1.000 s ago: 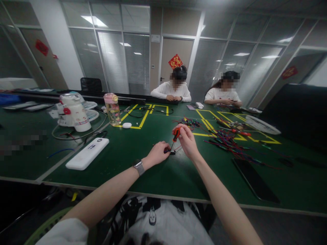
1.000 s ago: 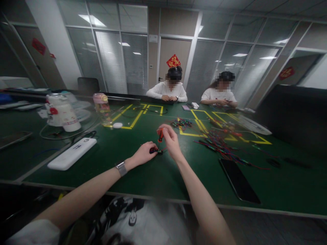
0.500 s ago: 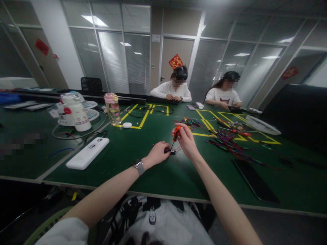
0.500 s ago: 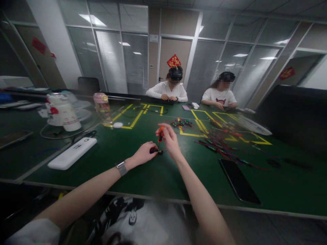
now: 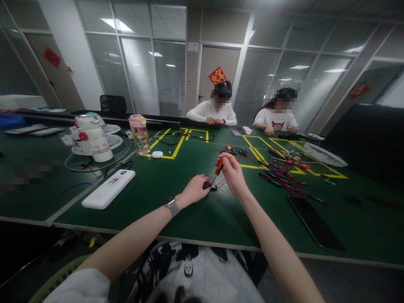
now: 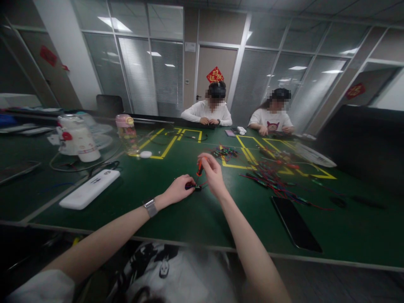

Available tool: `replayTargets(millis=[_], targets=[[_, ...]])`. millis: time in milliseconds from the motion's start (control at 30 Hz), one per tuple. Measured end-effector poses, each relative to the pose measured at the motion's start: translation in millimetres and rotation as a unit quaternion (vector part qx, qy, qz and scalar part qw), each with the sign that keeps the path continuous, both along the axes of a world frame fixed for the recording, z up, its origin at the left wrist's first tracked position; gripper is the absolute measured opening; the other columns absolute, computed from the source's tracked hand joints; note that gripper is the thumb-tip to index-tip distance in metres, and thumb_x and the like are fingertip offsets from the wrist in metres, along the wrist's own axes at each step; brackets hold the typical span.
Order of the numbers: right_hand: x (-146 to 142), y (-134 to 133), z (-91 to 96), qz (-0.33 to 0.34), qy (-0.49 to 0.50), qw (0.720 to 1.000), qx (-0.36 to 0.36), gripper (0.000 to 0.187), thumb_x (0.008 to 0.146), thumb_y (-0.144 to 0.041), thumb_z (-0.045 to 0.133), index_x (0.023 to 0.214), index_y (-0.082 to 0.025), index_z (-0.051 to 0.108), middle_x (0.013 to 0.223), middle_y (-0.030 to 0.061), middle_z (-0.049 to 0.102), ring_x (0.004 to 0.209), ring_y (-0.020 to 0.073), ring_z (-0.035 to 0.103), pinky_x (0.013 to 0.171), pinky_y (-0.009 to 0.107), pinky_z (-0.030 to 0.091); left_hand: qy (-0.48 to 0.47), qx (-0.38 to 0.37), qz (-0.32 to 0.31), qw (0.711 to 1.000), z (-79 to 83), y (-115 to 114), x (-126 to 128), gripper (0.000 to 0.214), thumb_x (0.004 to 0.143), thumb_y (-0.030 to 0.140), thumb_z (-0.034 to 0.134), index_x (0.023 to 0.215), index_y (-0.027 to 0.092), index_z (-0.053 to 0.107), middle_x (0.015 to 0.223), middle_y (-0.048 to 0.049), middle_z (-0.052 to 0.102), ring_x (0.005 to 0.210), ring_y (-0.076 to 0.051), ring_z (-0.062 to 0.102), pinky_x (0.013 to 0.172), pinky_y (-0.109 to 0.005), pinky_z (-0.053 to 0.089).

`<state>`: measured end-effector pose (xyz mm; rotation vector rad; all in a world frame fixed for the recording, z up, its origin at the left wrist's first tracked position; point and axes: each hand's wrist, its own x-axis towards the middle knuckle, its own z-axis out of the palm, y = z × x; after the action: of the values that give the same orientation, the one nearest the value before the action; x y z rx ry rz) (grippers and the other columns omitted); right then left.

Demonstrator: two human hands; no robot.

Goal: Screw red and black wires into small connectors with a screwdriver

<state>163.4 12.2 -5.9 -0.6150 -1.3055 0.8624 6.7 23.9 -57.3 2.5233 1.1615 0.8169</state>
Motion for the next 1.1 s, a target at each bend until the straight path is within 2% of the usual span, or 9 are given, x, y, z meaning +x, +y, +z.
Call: replayTargets(millis=[200, 367, 600, 767, 900, 1000, 1100], targets=[[-4.7, -5.0, 4.0, 0.042, 0.016, 0.999, -0.002, 0.028, 0.087, -0.045, 0.056, 0.107, -0.027, 0.061, 0.083, 0.0008, 0.062, 0.078, 0.0155, 0.059, 0.072, 0.029, 0.049, -0.003, -0.004, 0.003, 1.000, -2.0, 1.1, 0.0, 0.010, 0.079, 0.018, 0.058, 0.085, 0.018, 0.066, 0.088, -0.0045, 0.063, 0.082, -0.018, 0.058, 0.074, -0.028, 0.045], [-4.8, -3.3, 2.8, 0.030, 0.044, 0.999, 0.000, 0.022, 0.088, -0.046, 0.053, 0.095, -0.026, 0.059, 0.079, 0.0000, 0.061, 0.074, 0.0144, 0.058, 0.067, 0.027, 0.048, -0.001, 0.008, 0.000, 1.000, -2.3, 1.3, -0.5, 0.011, 0.079, 0.018, 0.058, 0.086, 0.018, 0.066, 0.088, -0.0041, 0.063, 0.082, -0.018, 0.058, 0.073, -0.028, 0.045], [-0.3, 0.3, 0.5, -0.030, 0.005, 0.999, 0.017, 0.019, 0.083, -0.043, 0.061, 0.089, -0.025, 0.062, 0.083, 0.0002, 0.059, 0.075, 0.0143, 0.056, 0.065, 0.025, 0.048, 0.002, 0.006, -0.001, 1.000, -0.9, 0.6, -0.1, 0.011, 0.079, 0.017, 0.058, 0.085, 0.018, 0.066, 0.089, -0.0050, 0.064, 0.085, -0.019, 0.059, 0.076, -0.029, 0.046], [-3.0, -1.9, 3.1, 0.006, 0.007, 1.000, 0.022, 0.021, 0.087, -0.043, 0.055, 0.099, -0.026, 0.062, 0.083, 0.0005, 0.061, 0.077, 0.0146, 0.058, 0.069, 0.027, 0.048, -0.001, 0.011, 0.000, 1.000, -0.8, 0.4, 0.1, 0.010, 0.079, 0.016, 0.058, 0.084, 0.018, 0.066, 0.087, -0.0044, 0.063, 0.083, -0.018, 0.058, 0.075, -0.028, 0.045], [-6.2, -3.9, 3.9, 0.036, 0.025, 0.999, 0.023, 0.020, 0.087, -0.043, 0.055, 0.096, -0.026, 0.060, 0.082, 0.0001, 0.063, 0.076, 0.0145, 0.060, 0.073, 0.029, 0.049, -0.002, 0.010, 0.001, 1.000, -0.8, 0.3, 0.1, 0.010, 0.079, 0.017, 0.058, 0.084, 0.018, 0.066, 0.087, -0.0045, 0.063, 0.083, -0.018, 0.058, 0.075, -0.028, 0.045], [-6.8, -3.8, 2.4, 0.032, 0.019, 0.999, 0.015, 0.021, 0.087, -0.044, 0.054, 0.095, -0.025, 0.060, 0.083, 0.0006, 0.063, 0.075, 0.0146, 0.059, 0.071, 0.028, 0.048, -0.003, 0.005, 0.003, 1.000, -0.9, 0.5, 0.1, 0.010, 0.079, 0.017, 0.058, 0.085, 0.018, 0.066, 0.088, -0.0046, 0.063, 0.083, -0.018, 0.058, 0.075, -0.028, 0.045], [-5.6, -2.4, -0.2, 0.002, 0.003, 1.000, 0.020, 0.019, 0.083, -0.041, 0.061, 0.092, -0.025, 0.062, 0.086, 0.0000, 0.061, 0.077, 0.0138, 0.057, 0.068, 0.026, 0.047, -0.002, 0.001, 0.006, 1.000, -1.4, 0.9, 0.2, 0.010, 0.079, 0.018, 0.058, 0.085, 0.018, 0.066, 0.088, -0.0048, 0.063, 0.084, -0.019, 0.058, 0.075, -0.028, 0.045]])
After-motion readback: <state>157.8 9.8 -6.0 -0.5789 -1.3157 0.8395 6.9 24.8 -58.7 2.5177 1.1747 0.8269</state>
